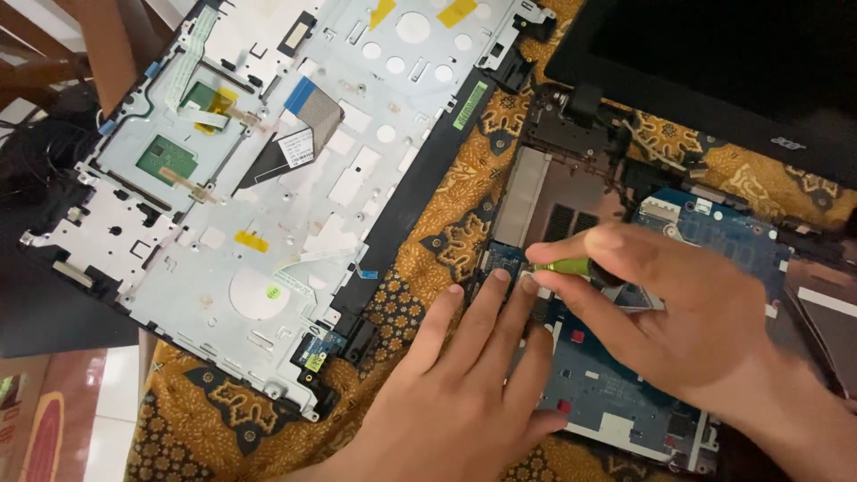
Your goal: Performing final assembly steps on a laptop, including connecting internal cables and installing the fan and hard drive.
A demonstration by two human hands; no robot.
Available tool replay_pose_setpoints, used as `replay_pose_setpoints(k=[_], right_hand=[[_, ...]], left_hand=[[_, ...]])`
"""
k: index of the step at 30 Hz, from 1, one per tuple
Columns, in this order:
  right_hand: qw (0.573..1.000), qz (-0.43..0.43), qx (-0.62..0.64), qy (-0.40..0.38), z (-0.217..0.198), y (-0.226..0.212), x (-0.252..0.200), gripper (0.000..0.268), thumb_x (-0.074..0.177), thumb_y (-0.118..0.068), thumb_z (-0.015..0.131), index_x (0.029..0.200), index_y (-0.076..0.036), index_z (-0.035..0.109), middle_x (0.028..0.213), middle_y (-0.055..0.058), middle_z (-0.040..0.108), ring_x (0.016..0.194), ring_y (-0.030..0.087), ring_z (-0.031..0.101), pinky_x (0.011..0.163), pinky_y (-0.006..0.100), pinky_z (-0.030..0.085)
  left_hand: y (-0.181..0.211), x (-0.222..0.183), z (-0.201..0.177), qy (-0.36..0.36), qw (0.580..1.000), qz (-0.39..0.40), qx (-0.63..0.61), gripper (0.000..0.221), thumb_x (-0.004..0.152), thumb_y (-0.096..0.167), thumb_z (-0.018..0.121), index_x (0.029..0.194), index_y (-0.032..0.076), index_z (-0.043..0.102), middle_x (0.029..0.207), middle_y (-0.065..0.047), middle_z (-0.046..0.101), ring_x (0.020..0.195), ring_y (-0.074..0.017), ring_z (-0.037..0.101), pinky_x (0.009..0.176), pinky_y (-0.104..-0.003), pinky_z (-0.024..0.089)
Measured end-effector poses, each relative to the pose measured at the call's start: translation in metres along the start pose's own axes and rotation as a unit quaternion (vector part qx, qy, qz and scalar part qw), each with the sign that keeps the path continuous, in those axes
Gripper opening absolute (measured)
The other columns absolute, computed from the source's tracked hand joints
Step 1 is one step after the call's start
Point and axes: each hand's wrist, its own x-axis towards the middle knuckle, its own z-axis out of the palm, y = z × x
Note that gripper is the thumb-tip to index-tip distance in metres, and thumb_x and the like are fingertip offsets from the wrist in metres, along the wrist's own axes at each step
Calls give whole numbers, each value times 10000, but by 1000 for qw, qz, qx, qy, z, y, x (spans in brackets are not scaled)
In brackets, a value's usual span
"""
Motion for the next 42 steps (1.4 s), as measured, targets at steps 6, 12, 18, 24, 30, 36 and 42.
replay_pose_setpoints(k=[6,12,18,24,30,36,42], right_hand=[[990,-45,-57,123,7,-26,-1,352,998,-198,663,1349,-209,626,1280,10,727,1312,267,689,1256,431,563],[991,29,-15,130,10,-34,7,296,1011,-285,609,1273,-175,693,1228,32,745,1198,290,731,1134,440,616],[963,0,-14,269,-32,-62,-8,474,1079,78,637,1503,126,430,1069,177,767,359,102,469,426,225,356],[926,270,55,260,-48,26,-101,444,1099,-394,432,1140,0,633,1316,182,681,1424,360,599,1233,612,402],[885,329,53,324,-34,69,-170,268,1195,-176,569,1084,55,648,1047,184,709,1079,302,655,1078,452,515],[890,270,109,350,-33,66,-178,152,1143,-112,574,1110,34,598,1072,214,722,1013,348,745,966,484,651],[891,204,168,368,-30,65,-177,76,1117,-14,564,1042,-8,554,1080,219,710,979,318,757,1012,448,649]], left_hand=[[0,0,1,5,1000,3,5,714,932,637,674,1329,46,620,1503,-257,567,1425,-417,503,1123,-595,388],[0,-2,-1,-7,1000,8,13,722,949,628,622,1378,47,597,1517,-248,540,1445,-415,459,1152,-613,357],[-6,8,-18,39,999,27,-21,492,989,472,668,1190,23,681,1353,-225,644,1303,-395,558,1092,-602,369],[-15,26,-34,46,998,26,-17,502,1016,435,639,1287,13,611,1402,-198,557,1319,-396,500,1067,-559,368],[-25,44,-23,8,994,39,104,563,1032,534,549,1312,53,634,1394,-157,556,1278,-401,513,1051,-553,382],[-30,56,-22,-5,993,63,101,349,1014,340,575,1152,46,701,1331,-155,569,1280,-435,495,1045,-623,339],[-26,59,-36,-21,978,110,174,278,898,282,667,1116,110,684,1289,-112,610,1278,-368,524,1047,-552,371]])
